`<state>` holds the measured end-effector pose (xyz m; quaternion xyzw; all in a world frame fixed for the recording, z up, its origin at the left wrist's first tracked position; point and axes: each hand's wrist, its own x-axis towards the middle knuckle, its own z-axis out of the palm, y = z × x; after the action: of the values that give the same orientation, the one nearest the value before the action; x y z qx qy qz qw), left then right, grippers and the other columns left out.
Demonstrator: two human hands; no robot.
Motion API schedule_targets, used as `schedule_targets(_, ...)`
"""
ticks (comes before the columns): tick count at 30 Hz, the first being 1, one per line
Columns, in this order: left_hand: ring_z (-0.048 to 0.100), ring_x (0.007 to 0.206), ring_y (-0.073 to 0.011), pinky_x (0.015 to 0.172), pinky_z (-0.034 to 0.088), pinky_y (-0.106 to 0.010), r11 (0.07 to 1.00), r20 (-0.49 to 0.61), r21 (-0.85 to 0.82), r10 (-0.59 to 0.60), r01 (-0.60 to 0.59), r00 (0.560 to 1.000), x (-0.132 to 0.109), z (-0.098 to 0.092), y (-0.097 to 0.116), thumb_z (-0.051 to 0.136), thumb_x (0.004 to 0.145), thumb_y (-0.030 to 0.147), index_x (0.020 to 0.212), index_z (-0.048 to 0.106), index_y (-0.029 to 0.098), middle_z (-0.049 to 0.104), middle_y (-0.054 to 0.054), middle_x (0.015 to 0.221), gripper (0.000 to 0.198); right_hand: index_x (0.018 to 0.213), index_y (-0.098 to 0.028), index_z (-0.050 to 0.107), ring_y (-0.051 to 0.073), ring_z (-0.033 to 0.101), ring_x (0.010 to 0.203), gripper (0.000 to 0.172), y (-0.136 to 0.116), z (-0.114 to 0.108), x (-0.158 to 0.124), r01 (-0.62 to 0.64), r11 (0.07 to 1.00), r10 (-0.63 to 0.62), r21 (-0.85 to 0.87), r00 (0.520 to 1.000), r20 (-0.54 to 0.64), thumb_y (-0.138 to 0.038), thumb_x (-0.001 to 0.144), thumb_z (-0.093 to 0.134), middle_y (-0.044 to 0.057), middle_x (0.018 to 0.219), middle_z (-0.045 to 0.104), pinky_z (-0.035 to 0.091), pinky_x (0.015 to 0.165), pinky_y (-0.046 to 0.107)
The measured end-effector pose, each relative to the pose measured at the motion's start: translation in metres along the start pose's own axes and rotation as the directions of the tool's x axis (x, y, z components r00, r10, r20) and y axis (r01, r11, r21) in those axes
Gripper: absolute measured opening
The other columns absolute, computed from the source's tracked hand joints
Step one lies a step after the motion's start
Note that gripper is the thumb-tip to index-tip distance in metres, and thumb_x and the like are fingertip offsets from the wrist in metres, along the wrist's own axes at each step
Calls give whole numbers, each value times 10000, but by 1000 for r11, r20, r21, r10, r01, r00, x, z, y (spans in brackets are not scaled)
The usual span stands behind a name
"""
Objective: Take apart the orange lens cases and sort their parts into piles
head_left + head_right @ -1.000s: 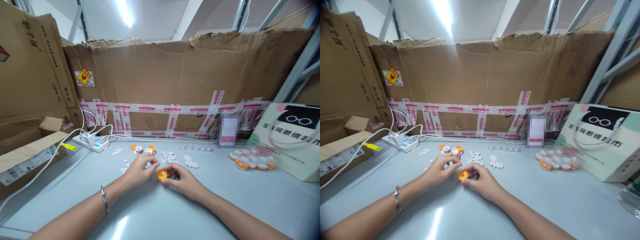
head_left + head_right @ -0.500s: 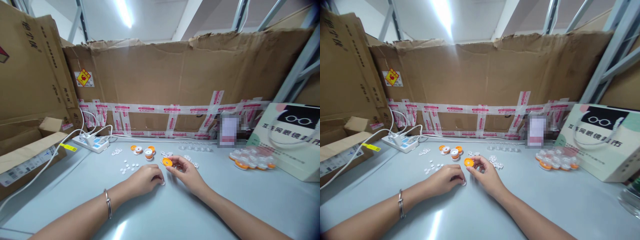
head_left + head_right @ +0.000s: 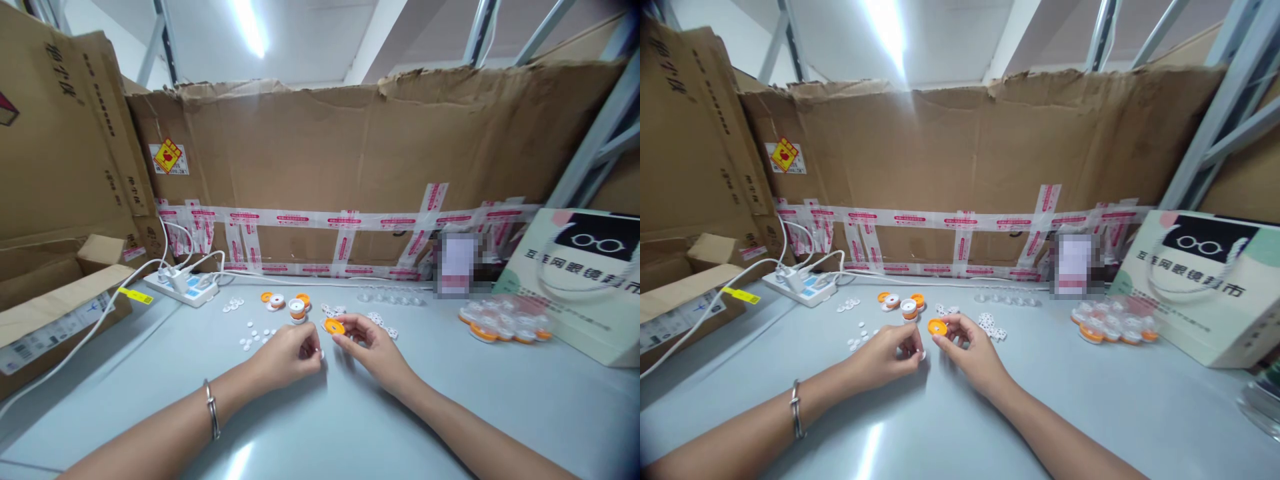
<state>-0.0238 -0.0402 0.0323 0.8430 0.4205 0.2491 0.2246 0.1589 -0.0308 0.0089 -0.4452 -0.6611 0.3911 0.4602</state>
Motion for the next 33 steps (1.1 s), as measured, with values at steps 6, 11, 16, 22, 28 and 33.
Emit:
schedule_targets(6,575,621,-104,614,456,-188,997,-18,-73,13,-15,1000,0,2,-5,501,675,94,741,597,149,620,1,682,129,917,-172,573,166,560,730,312,0,0,0,7,1000,-7,2,1000,1,-385,691,600,25,775,614,433,651,286)
schedule_targets(11,586,630,-104,624,455,-189,998,-15,-41,41,-41,999,3,-1,-2,502,728,142,742,619,150,642,-9,697,119,915,-173,574,173,567,743,312,0,-1,0,11,1000,-10,15,1000,-4,-383,687,604,33,787,626,433,653,291)
schedule_targets(16,579,566,-110,533,412,-190,975,-203,151,-132,165,970,10,-41,-25,443,825,284,787,571,164,640,10,639,180,927,-172,573,170,558,751,318,-1,-1,-1,-11,1000,11,6,1000,-7,-381,689,598,37,807,620,424,658,291)
schedule_targets(22,602,710,-175,576,382,-222,717,-268,527,-368,456,890,7,-95,-73,503,762,213,744,624,184,668,-29,733,126,918,-174,577,165,549,714,309,-3,0,-2,5,999,-5,-37,1000,8,-352,666,605,28,773,614,408,626,282)
schedule_targets(28,598,796,-217,573,374,-237,628,-257,595,-443,502,859,5,-94,-90,543,719,240,745,663,210,673,-56,827,126,931,-175,573,163,549,730,301,-2,-1,-1,21,998,-20,-63,999,26,-333,677,603,38,813,622,401,630,279)
schedule_targets(33,600,801,-217,591,392,-244,607,-249,623,-445,494,860,4,-92,-89,534,723,233,776,659,217,672,-53,840,137,918,-182,585,155,553,714,281,-2,-1,-2,31,998,-29,-60,999,23,-324,676,610,26,795,622,409,623,270)
